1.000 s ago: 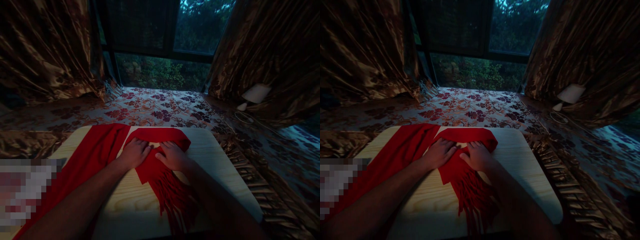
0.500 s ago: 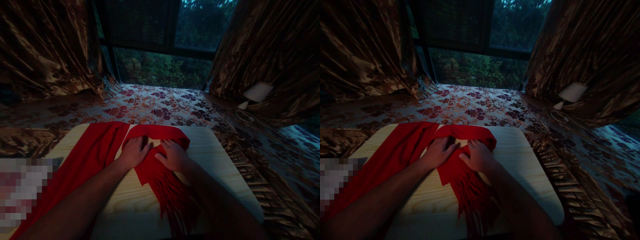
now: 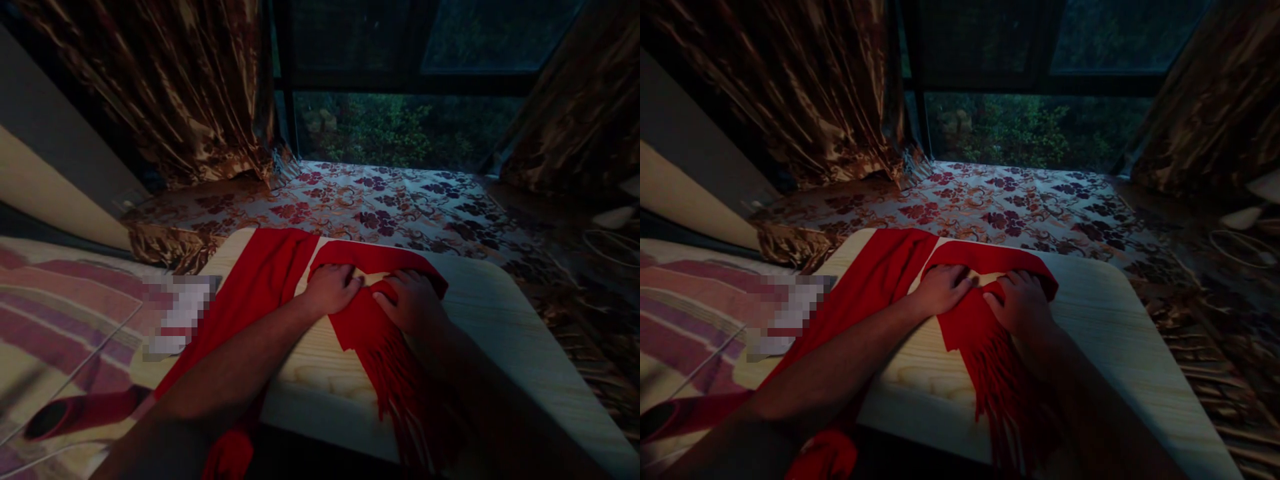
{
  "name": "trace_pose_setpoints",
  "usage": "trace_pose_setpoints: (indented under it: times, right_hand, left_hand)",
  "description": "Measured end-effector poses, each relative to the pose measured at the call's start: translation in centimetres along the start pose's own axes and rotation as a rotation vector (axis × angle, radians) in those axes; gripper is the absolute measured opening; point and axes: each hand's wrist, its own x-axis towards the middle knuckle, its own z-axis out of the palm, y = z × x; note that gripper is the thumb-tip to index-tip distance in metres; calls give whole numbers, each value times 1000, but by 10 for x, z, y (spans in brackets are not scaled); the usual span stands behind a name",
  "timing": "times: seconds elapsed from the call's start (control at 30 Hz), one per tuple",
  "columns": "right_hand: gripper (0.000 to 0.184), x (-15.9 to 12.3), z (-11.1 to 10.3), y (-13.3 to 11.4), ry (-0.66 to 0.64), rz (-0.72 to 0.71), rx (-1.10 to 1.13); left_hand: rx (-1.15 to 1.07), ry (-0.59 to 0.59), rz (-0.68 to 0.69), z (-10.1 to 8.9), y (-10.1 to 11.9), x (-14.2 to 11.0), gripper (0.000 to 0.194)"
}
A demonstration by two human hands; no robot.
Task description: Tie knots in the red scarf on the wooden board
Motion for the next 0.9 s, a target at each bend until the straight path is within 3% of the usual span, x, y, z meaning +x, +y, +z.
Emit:
trace_pose_setpoints:
  times: [0.17, 0.33, 0.47, 0.67, 0.9]
  right_hand:
    - [28, 0, 0, 2, 21, -9, 7]
    - [32, 1, 4, 7, -89, -52, 80]
    - [45, 1, 7, 11, -130, -50, 38]
    - [49, 3, 8, 10, -194, -20, -11]
    - [54, 5, 9, 9, -107, -26, -33]
  left_hand:
    - [-114, 47, 1, 1, -2, -1, 66]
    - [-74, -10, -43, -1, -2, -1, 68]
    - [-60, -41, -66, -3, -1, 1, 71]
    - [-100, -51, -123, -3, -2, 2, 69]
    - [-92, -11, -114, -4, 1, 0, 63]
